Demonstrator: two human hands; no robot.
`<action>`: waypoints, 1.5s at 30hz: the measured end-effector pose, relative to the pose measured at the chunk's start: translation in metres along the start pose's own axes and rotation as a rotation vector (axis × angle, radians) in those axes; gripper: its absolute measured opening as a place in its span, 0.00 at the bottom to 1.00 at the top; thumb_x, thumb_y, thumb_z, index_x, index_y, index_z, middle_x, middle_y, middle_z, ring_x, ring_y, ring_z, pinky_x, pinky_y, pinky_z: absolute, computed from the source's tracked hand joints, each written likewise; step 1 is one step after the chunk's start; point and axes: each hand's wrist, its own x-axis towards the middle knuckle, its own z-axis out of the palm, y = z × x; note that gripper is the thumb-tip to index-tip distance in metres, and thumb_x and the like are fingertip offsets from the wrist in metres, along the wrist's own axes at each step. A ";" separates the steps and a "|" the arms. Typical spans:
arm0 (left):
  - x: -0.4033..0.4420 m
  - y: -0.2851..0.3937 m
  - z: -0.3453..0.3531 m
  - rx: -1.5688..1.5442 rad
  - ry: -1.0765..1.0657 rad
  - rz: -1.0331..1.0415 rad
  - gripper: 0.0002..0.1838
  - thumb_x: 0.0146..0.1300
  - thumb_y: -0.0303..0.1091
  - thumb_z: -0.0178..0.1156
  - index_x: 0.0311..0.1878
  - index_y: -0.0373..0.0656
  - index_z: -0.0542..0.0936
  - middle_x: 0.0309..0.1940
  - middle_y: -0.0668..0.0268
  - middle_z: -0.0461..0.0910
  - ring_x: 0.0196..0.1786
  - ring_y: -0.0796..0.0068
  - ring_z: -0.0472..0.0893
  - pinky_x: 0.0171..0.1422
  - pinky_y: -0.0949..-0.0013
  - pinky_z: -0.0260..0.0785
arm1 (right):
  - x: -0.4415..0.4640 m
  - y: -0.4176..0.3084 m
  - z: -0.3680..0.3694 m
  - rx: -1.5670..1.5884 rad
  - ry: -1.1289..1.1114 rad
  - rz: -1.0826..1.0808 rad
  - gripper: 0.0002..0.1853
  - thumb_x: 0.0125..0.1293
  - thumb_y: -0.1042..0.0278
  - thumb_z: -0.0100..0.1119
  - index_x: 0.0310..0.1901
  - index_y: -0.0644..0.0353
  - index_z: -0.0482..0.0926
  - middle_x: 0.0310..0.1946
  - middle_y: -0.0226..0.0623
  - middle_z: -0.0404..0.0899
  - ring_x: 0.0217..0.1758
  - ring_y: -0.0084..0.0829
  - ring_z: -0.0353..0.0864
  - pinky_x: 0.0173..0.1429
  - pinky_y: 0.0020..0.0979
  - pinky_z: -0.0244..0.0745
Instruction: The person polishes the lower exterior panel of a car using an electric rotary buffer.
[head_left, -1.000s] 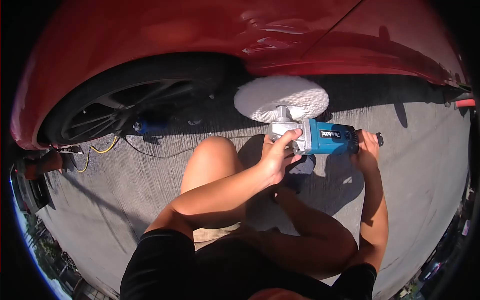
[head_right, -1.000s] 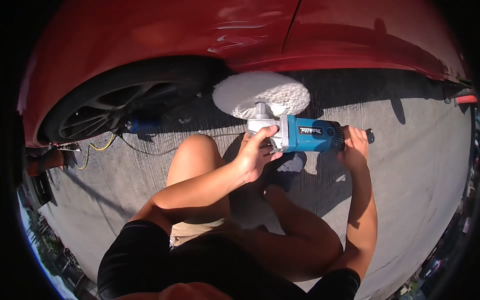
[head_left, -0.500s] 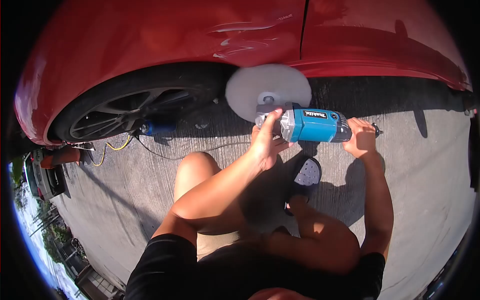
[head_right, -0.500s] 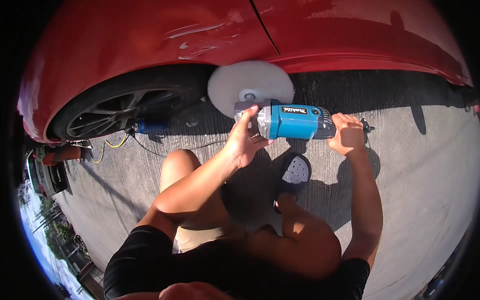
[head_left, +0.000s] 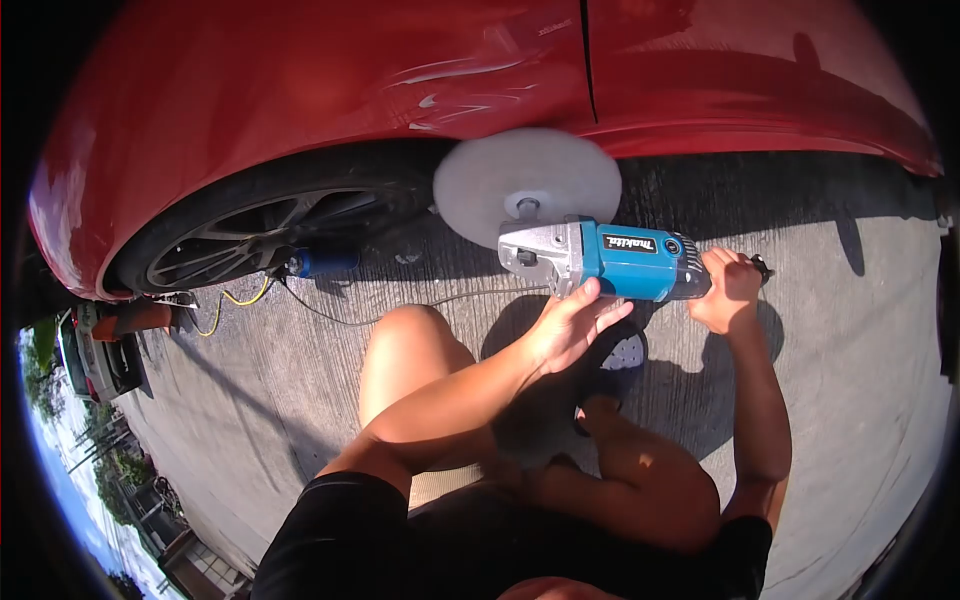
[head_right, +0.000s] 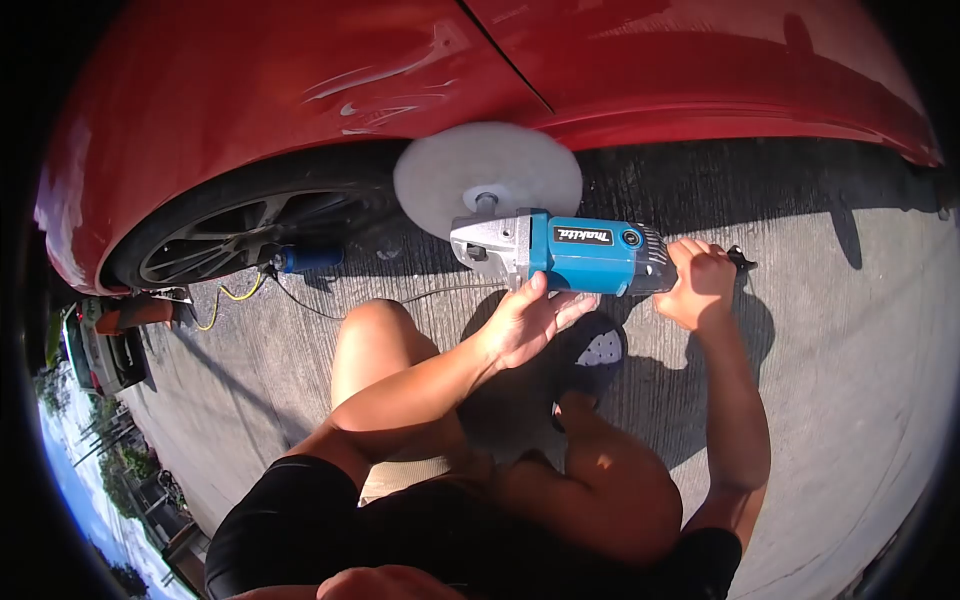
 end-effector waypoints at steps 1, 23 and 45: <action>0.000 -0.002 0.002 -0.015 0.004 0.009 0.43 0.72 0.53 0.71 0.81 0.42 0.64 0.79 0.57 0.68 0.82 0.54 0.66 0.88 0.46 0.58 | -0.001 -0.002 -0.002 -0.011 -0.005 0.009 0.13 0.43 0.66 0.70 0.30 0.58 0.78 0.33 0.41 0.82 0.40 0.48 0.85 0.49 0.45 0.80; 0.009 0.034 0.016 0.286 -0.144 0.055 0.47 0.61 0.42 0.82 0.79 0.44 0.67 0.74 0.59 0.73 0.77 0.57 0.74 0.81 0.40 0.68 | 0.016 -0.006 -0.021 -0.065 0.370 -0.184 0.23 0.48 0.64 0.68 0.48 0.65 0.85 0.46 0.43 0.86 0.46 0.46 0.86 0.54 0.45 0.80; -0.006 0.016 0.012 0.041 -0.063 -0.076 0.53 0.67 0.63 0.71 0.84 0.43 0.59 0.81 0.54 0.64 0.85 0.51 0.60 0.83 0.39 0.66 | 0.009 -0.015 -0.013 0.024 0.066 -0.063 0.13 0.41 0.67 0.68 0.29 0.60 0.75 0.30 0.42 0.77 0.38 0.51 0.82 0.45 0.47 0.77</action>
